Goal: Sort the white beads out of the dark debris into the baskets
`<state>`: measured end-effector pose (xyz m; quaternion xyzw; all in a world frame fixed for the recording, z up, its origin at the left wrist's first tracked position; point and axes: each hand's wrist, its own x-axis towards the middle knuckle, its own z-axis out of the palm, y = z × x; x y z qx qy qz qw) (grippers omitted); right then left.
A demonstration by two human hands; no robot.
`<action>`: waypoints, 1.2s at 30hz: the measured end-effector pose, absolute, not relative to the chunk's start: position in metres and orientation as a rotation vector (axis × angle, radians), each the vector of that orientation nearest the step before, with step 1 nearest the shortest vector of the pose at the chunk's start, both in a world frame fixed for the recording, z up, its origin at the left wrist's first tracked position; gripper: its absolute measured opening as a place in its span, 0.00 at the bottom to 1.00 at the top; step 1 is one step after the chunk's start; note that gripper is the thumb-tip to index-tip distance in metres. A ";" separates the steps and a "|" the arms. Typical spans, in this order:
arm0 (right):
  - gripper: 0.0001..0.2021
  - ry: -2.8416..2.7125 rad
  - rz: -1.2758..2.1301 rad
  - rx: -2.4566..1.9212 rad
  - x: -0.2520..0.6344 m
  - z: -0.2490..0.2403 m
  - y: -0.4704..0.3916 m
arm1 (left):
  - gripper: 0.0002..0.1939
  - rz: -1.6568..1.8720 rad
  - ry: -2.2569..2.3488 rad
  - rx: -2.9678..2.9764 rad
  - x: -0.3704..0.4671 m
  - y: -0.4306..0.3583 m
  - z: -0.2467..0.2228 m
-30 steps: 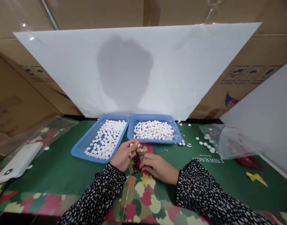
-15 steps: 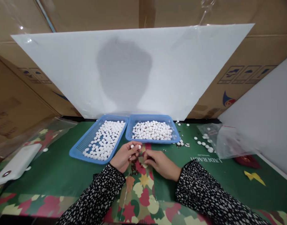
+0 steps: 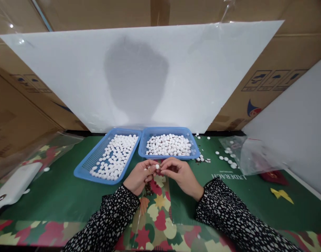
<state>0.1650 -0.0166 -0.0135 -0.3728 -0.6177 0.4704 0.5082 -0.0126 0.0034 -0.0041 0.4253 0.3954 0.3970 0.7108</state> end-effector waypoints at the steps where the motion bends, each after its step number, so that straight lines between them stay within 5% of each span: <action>1: 0.06 -1.502 1.103 -0.903 0.165 -0.014 -0.017 | 0.17 0.880 0.878 0.943 -0.012 0.003 -0.004; 32: 0.05 -1.683 0.849 -0.915 0.159 -0.012 -0.022 | 0.16 0.952 0.926 1.118 -0.007 -0.005 -0.008; 36: 0.03 -1.458 1.099 -0.892 0.160 -0.018 -0.017 | 0.14 0.969 0.966 1.087 -0.010 0.000 -0.002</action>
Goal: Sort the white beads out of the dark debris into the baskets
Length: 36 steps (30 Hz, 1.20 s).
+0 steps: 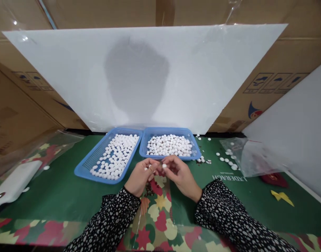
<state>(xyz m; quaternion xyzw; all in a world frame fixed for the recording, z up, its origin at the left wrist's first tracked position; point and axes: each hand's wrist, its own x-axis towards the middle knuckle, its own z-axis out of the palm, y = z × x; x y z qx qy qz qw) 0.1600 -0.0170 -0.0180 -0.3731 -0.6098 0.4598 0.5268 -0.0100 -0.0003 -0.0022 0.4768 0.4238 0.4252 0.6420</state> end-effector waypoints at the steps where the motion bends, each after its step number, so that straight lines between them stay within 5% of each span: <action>1: 0.03 -1.374 1.211 -0.878 0.161 -0.019 -0.016 | 0.13 0.992 0.984 1.044 -0.011 0.001 -0.001; 4: 0.03 -1.384 1.391 -0.899 0.164 -0.020 -0.014 | 0.13 1.026 0.991 0.905 -0.015 0.003 0.001; 11: 0.07 -2.099 0.862 -1.136 0.156 -0.024 -0.027 | 0.16 0.999 0.960 0.957 -0.015 0.003 -0.002; 17: 0.06 -2.251 0.760 -1.171 0.150 -0.030 -0.029 | 0.22 0.983 1.048 0.896 -0.017 0.003 -0.005; 29: 0.07 -1.383 1.182 -1.077 0.172 -0.013 -0.011 | 0.19 0.890 0.926 0.910 -0.010 0.000 -0.007; 36: 0.04 -1.490 0.935 -1.089 0.165 -0.009 -0.017 | 0.16 0.815 0.912 0.989 -0.007 -0.003 -0.007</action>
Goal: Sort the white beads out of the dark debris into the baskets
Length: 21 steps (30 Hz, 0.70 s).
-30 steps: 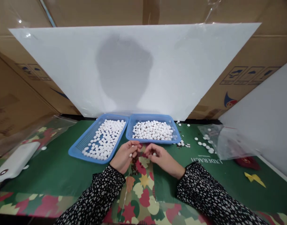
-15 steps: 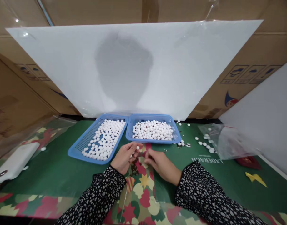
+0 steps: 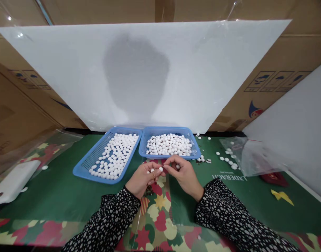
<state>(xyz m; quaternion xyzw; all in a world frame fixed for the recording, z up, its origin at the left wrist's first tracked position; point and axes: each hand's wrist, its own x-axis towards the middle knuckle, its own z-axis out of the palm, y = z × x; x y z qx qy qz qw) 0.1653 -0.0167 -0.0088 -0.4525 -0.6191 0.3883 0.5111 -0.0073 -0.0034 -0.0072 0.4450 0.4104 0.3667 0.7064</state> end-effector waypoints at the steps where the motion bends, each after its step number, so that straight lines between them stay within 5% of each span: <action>1: 0.04 -1.509 0.909 -1.081 0.165 -0.009 -0.017 | 0.16 0.816 0.909 0.987 -0.007 -0.004 -0.007; 21: 0.04 -1.601 0.835 -0.984 0.163 -0.011 -0.021 | 0.17 0.888 0.958 0.993 -0.004 -0.008 -0.008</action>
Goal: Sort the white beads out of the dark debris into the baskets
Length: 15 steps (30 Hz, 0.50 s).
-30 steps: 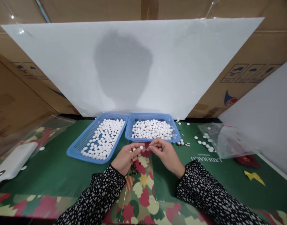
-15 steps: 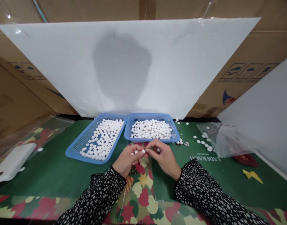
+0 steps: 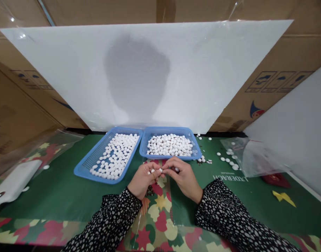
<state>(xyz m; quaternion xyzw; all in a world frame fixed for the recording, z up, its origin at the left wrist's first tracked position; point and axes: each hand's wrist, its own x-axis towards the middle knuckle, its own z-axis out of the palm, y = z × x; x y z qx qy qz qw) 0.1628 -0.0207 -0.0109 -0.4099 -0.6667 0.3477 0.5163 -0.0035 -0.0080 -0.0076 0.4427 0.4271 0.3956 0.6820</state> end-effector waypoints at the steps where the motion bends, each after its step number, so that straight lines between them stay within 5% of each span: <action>1: 0.04 -1.599 0.836 -0.982 0.162 -0.011 -0.021 | 0.18 0.889 0.961 0.984 -0.003 -0.008 -0.008; 15: 0.07 -1.515 0.983 -0.923 0.157 -0.018 -0.016 | 0.19 0.827 0.915 0.998 -0.004 -0.007 -0.005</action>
